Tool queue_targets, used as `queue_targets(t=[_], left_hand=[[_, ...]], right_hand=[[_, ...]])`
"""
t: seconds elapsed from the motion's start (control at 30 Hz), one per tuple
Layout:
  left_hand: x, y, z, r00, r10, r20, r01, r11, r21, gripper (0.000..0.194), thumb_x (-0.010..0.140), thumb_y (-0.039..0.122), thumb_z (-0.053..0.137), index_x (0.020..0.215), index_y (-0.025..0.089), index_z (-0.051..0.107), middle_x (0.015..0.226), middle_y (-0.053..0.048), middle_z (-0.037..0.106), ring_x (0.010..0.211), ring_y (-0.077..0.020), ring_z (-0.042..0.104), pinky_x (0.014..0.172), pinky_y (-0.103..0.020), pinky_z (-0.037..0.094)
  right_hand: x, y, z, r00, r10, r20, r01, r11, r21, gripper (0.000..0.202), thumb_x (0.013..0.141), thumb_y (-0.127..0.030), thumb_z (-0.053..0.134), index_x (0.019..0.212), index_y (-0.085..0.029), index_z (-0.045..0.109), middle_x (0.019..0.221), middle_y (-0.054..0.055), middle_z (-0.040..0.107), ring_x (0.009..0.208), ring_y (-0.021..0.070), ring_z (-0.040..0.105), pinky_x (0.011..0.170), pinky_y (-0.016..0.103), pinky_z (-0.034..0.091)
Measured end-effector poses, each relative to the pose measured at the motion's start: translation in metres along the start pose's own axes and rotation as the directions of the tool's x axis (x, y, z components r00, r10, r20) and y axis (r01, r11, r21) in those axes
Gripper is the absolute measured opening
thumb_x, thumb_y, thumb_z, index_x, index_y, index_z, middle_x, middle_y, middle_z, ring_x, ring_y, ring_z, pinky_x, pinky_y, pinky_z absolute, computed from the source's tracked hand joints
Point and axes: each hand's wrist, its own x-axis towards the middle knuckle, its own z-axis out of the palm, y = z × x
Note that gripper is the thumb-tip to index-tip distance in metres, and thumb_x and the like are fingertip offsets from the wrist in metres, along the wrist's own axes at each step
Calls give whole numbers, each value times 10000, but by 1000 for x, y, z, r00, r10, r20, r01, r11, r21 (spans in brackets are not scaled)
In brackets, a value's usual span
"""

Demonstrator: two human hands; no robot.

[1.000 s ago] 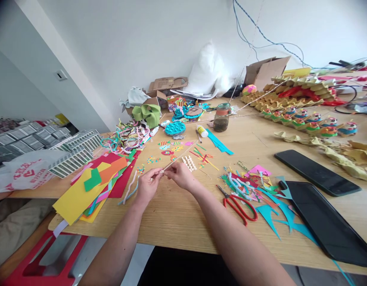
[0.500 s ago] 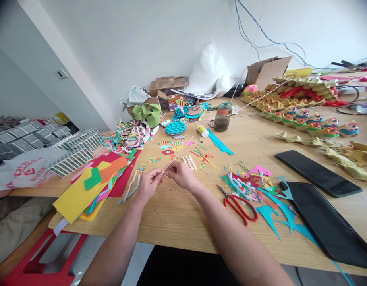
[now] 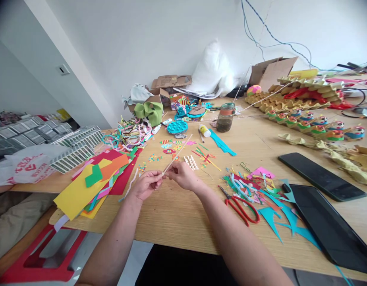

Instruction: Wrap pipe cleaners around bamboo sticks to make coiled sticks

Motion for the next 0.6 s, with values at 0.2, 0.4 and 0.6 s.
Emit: queue_targets(t=[0.2,0.4,0.6], left_hand=[[2,-5,5,988,126,-83,-119,989,86,314,693,358,669,898,132,600,649,-11,613,537,-69,519,524,-186,382],[9,-18,8,904,381,-193,-268,858,438,283,737,355,624,923,145,585,673,-37,658,618,-139,616,572,-231,452],[10,-24,6,820,551,-156,-278,621,733,182,827,309,500,883,172,606,746,-52,670,682,-138,620,613,-222,439]], right_hand=[[2,4,3,996,64,-60,-63,998,5,158,748,-272,567,730,-120,607,565,-8,527,504,93,435,476,222,326],[3,8,6,987,138,-78,-134,989,60,206,733,-330,580,696,-128,600,564,9,563,494,102,463,477,230,337],[4,9,6,984,165,-67,-160,985,70,236,723,-360,595,711,-126,624,586,27,592,526,116,501,501,236,360]])
